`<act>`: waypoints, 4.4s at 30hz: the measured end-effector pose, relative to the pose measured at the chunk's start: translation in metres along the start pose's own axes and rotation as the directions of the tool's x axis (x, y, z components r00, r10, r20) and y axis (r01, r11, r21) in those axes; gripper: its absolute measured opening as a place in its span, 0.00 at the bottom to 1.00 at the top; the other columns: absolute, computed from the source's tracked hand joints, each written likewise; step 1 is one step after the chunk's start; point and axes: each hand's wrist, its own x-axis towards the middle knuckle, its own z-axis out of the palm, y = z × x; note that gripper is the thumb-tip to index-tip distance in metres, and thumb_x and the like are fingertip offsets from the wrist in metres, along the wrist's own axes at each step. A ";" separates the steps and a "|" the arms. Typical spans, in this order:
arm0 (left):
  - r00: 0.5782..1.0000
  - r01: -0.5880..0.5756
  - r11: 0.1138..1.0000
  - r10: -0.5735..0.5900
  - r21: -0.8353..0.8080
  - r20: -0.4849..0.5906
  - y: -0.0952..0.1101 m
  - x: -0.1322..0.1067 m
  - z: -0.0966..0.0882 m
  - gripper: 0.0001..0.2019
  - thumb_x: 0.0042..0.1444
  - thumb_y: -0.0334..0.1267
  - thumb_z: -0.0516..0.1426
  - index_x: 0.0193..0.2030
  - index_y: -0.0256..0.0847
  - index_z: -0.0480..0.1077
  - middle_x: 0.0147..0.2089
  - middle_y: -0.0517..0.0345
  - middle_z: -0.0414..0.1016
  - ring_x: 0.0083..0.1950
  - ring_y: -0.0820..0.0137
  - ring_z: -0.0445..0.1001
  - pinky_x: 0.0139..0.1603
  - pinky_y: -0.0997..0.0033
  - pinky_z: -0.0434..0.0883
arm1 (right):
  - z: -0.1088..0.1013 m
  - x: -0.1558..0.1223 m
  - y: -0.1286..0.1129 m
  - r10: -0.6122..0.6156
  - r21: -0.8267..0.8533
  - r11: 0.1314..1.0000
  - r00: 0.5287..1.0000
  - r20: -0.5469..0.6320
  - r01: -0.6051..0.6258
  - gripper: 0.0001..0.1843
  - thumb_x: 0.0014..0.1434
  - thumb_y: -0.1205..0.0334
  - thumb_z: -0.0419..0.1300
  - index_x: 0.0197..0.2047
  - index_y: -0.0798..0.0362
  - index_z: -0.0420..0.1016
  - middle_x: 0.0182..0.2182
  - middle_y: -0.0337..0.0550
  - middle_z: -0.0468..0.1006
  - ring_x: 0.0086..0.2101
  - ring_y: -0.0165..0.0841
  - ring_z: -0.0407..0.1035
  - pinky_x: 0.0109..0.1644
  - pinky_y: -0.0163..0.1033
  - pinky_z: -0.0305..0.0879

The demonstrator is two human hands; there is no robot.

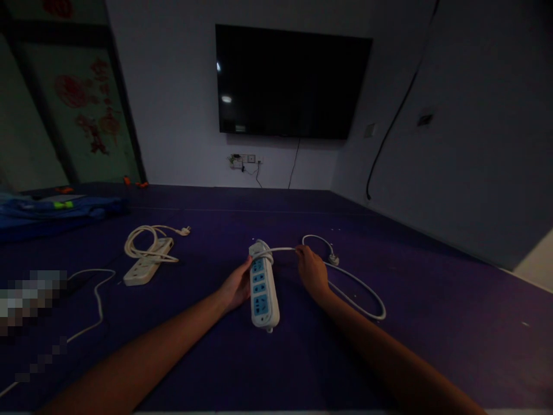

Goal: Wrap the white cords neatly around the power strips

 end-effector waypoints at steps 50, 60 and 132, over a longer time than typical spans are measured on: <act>1.000 0.006 0.989 -0.005 0.149 -0.009 0.001 -0.008 0.009 0.27 0.54 0.60 0.48 0.31 0.34 0.70 0.22 0.56 0.70 0.21 0.75 0.68 0.25 0.76 0.65 | -0.011 -0.015 -0.028 -0.499 -0.038 0.866 0.866 -0.016 0.498 0.13 0.63 0.65 0.46 0.36 0.55 0.71 0.30 0.46 0.72 0.32 0.35 0.62 0.39 0.40 0.53; 1.000 -0.021 0.992 0.020 0.128 0.010 0.002 -0.004 0.009 0.35 0.55 0.62 0.42 0.45 0.29 0.70 0.37 0.42 0.76 0.29 0.64 0.77 0.31 0.67 0.73 | -0.010 -0.013 -0.027 -0.490 -0.058 0.870 0.872 0.003 0.489 0.11 0.63 0.66 0.48 0.37 0.53 0.72 0.29 0.44 0.72 0.31 0.34 0.62 0.39 0.39 0.52; 0.999 0.034 0.996 -0.034 0.080 -0.001 0.004 -0.005 0.004 0.24 0.56 0.53 0.52 0.39 0.30 0.72 0.29 0.47 0.77 0.27 0.66 0.75 0.31 0.68 0.71 | -0.009 -0.015 -0.028 -0.493 -0.041 0.869 0.869 0.037 0.494 0.09 0.62 0.67 0.52 0.41 0.51 0.73 0.35 0.43 0.77 0.37 0.35 0.67 0.50 0.43 0.56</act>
